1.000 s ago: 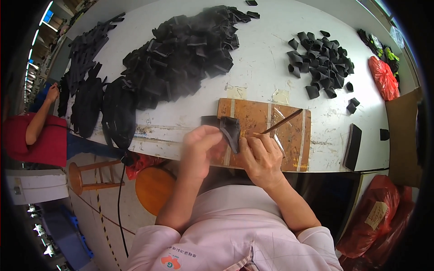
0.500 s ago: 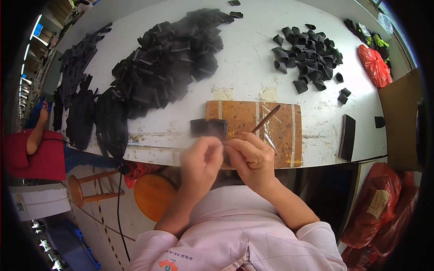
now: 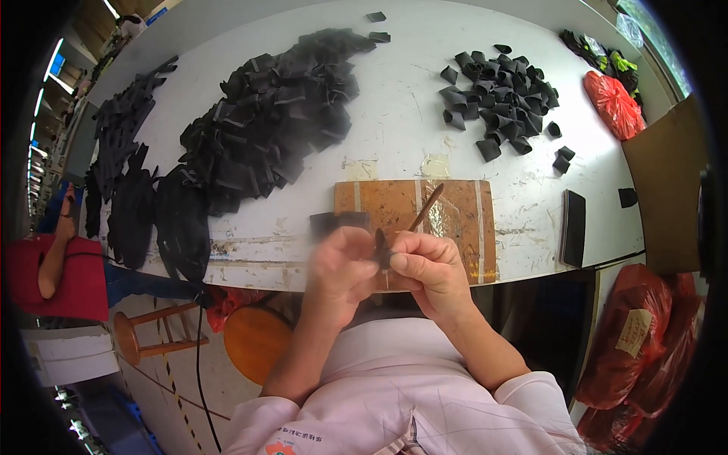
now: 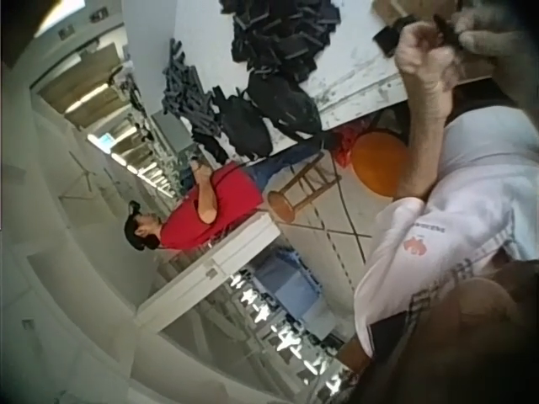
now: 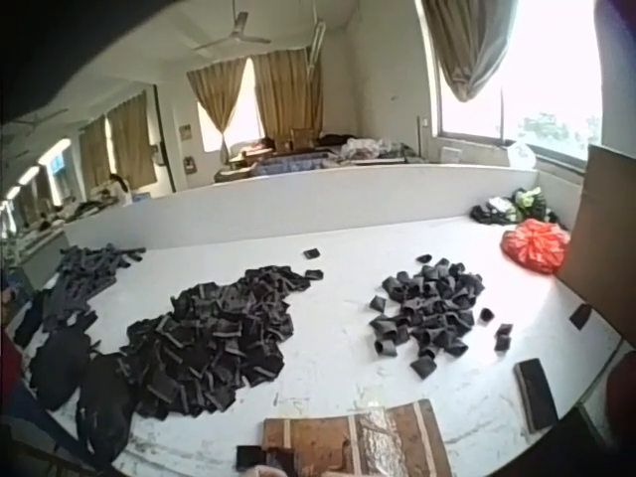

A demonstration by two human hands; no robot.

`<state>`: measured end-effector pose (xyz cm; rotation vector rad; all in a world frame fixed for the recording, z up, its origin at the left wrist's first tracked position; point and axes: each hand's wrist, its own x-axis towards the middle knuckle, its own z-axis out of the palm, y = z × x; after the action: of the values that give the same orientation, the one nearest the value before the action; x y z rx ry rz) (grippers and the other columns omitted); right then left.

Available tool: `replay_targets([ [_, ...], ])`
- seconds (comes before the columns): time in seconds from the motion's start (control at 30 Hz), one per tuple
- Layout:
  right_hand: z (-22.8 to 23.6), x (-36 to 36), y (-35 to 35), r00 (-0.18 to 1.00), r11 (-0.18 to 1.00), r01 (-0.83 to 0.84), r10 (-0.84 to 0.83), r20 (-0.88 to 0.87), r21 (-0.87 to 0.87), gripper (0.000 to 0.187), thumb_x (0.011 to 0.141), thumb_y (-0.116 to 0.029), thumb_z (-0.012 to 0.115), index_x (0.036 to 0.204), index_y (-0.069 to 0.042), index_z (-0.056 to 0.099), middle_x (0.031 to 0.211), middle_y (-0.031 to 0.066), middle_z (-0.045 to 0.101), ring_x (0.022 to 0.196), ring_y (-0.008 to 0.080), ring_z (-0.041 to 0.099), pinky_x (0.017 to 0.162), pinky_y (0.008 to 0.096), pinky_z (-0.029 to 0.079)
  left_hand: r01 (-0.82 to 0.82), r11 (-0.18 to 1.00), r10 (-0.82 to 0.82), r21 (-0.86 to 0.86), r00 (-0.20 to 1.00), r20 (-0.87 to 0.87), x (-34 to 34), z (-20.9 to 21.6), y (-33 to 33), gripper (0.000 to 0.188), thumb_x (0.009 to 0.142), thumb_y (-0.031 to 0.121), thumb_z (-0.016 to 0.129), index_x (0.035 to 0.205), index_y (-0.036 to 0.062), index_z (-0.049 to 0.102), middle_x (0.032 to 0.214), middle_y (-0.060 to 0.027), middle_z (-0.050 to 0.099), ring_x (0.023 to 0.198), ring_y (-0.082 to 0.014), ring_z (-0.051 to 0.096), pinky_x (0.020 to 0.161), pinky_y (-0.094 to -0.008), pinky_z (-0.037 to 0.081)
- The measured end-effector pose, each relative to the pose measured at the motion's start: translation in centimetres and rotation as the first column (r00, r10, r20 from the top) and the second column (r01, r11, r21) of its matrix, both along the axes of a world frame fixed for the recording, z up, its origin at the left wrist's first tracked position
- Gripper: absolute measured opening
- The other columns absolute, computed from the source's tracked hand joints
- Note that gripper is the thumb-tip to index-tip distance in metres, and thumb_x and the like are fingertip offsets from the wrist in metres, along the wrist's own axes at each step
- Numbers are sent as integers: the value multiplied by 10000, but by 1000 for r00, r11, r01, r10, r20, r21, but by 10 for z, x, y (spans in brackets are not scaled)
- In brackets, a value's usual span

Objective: Applying adhesive and assembling rubber strips onto a template at a workbench.

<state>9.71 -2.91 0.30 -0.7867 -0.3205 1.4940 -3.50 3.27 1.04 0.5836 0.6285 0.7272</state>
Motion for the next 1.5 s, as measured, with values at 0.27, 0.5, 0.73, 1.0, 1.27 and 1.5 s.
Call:
replay_targets([
  [0.27,26,16,1,847,992,-124,102,521,7,257,870,-273,541,759,-42,527,669,-21,489,602,37,417,511,185,344,-145,717,367,682,910,-192,20,7,-12,221,751,-127,427,952,-45,469,864,-167,588,424,-36,448,343,-170,332],
  [0.5,94,42,23,818,959,-48,-123,562,280,265,870,-268,545,747,-33,526,634,-28,469,562,30,395,481,173,316,417,906,-292,-75,743,602,34,72,32,254,792,-76,440,1031,8,471,820,-125,579,342,-8,307,303,-152,236],
  [0.73,39,56,35,920,975,-170,103,378,146,298,876,-319,527,701,-79,501,595,-68,382,511,14,286,444,166,221,126,981,-144,150,983,115,37,40,35,233,787,-46,474,1004,31,509,780,-83,583,396,-18,331,334,-150,240],
  [1.0,41,62,41,895,972,-203,134,424,121,303,881,-312,522,726,-52,522,598,-48,410,513,22,327,454,173,273,6,940,24,340,996,-84,45,47,24,288,743,-130,447,1004,-18,498,809,-74,580,438,1,395,330,-143,259],
  [1.27,47,54,23,348,896,95,-438,829,434,230,808,-229,594,898,-19,572,761,106,540,687,228,519,613,299,422,72,476,188,877,965,-181,50,63,27,262,787,30,531,1046,-1,544,908,-91,591,831,-189,561,770,-295,434],
  [1.5,56,36,24,-230,715,-39,-686,690,698,372,636,-264,727,897,-41,584,768,64,538,621,198,502,465,271,413,-139,501,233,854,972,22,56,52,26,83,838,93,556,837,10,553,807,-77,580,759,-150,538,709,-268,432],
])
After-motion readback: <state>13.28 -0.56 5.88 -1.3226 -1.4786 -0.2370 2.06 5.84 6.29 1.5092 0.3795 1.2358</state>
